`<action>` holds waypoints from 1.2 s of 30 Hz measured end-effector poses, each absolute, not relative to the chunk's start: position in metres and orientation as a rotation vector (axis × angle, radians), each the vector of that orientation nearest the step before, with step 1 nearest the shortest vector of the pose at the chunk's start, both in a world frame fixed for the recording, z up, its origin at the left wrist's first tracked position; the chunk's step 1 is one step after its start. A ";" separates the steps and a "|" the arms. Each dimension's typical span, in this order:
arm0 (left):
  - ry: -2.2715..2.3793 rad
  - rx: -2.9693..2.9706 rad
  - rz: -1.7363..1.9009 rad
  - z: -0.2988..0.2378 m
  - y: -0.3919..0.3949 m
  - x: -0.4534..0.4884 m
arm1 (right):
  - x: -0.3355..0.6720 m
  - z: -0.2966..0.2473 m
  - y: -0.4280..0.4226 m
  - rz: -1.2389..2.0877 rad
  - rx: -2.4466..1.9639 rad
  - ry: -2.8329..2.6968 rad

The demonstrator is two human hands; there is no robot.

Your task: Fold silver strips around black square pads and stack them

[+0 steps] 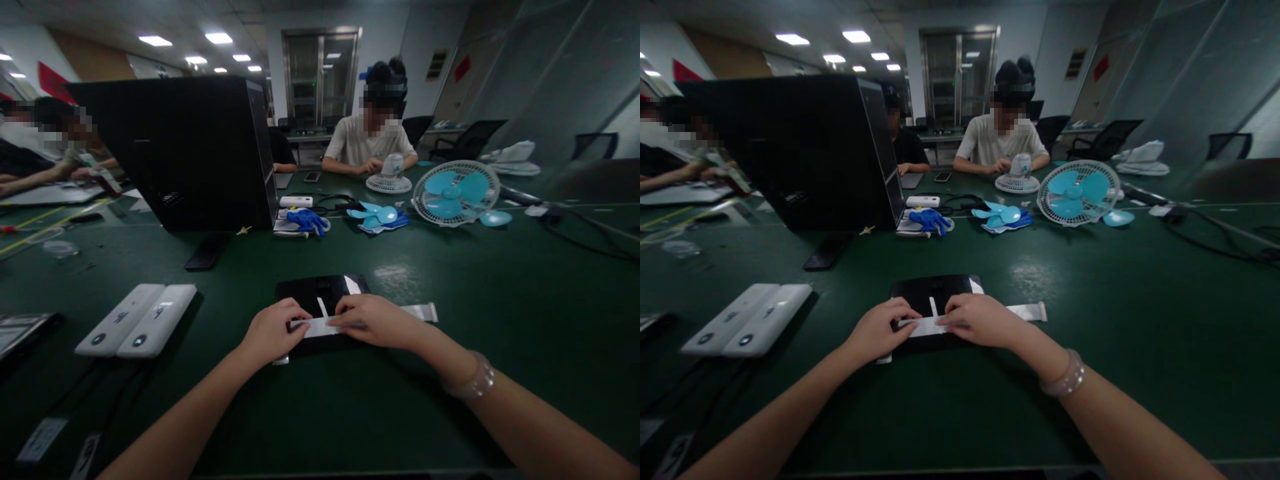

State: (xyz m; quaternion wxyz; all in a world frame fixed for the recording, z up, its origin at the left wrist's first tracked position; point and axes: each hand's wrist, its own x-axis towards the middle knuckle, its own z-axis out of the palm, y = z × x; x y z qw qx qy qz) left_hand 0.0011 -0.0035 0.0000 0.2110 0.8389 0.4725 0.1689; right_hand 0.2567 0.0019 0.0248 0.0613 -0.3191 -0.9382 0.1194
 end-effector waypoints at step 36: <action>1.152 2.599 0.272 0.001 -0.007 0.003 | 0.246 0.027 -0.006 0.204 -0.919 -2.840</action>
